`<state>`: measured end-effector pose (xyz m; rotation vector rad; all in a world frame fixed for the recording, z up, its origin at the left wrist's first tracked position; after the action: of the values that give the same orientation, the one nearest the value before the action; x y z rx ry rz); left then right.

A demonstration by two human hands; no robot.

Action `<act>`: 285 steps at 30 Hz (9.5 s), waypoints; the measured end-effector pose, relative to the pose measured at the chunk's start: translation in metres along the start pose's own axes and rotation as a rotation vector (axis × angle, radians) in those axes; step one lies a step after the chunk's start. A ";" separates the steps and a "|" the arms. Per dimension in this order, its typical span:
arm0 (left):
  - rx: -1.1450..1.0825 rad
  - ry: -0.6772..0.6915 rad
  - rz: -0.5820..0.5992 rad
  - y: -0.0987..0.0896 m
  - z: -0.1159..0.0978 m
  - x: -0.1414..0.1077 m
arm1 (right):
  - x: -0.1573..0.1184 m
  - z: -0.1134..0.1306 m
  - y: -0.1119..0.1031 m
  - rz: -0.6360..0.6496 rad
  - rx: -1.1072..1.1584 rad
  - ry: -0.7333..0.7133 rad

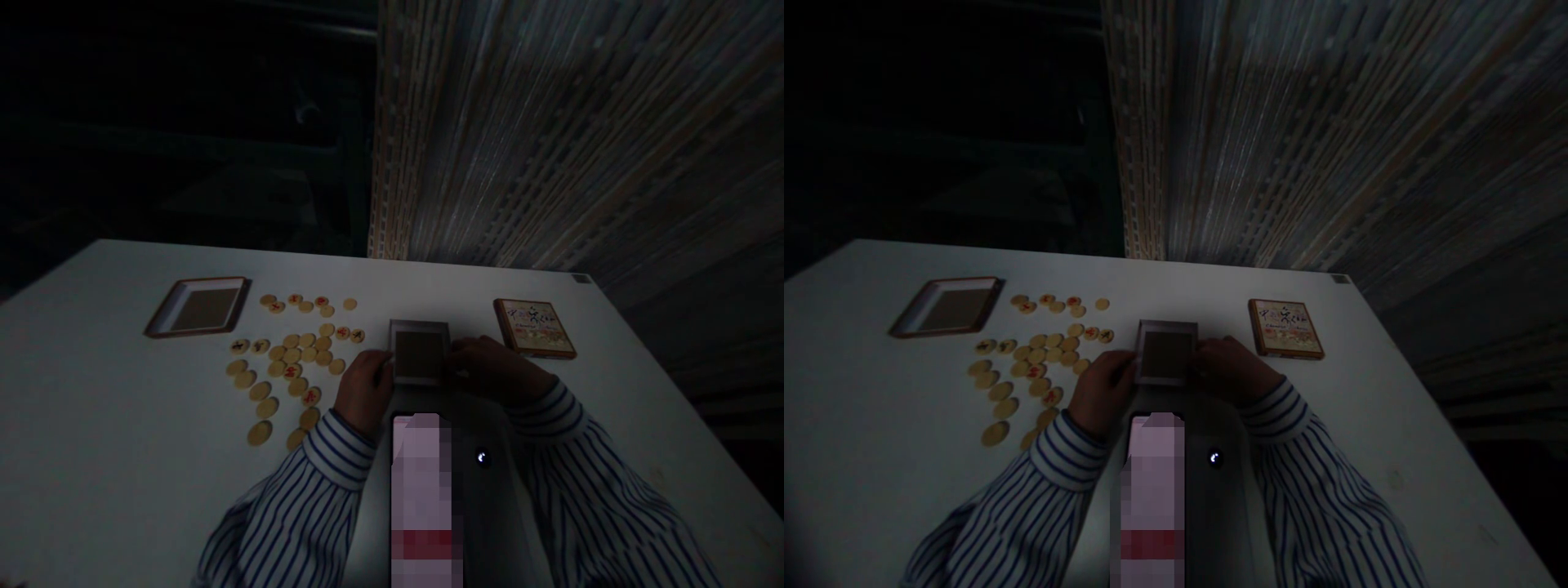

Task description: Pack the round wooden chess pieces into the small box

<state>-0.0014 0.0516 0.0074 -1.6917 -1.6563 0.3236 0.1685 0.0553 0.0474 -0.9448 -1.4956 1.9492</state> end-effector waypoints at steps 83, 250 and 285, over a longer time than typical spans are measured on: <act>0.191 0.225 -0.305 -0.119 0.026 -0.096 | 0.036 0.123 -0.032 -0.365 -0.151 -0.183; -1.167 -0.454 0.065 -0.013 -0.027 0.010 | 0.005 0.044 -0.064 -0.617 0.215 -0.196; -1.066 -0.473 0.028 0.009 -0.011 0.004 | 0.011 0.037 -0.046 -0.444 0.156 -0.159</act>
<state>0.0130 0.0529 0.0102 -2.5285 -2.3861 -0.2378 0.1317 0.0529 0.0947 -0.3571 -1.4617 1.8061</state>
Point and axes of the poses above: each hand's wrist, its own x-axis towards the middle knuckle, its own y-axis out of the palm, z = x × y, the point moved 6 cm from there along x, towards the middle knuckle, and after that the axes turned 3 degrees about -x, right-handed, at the moved point
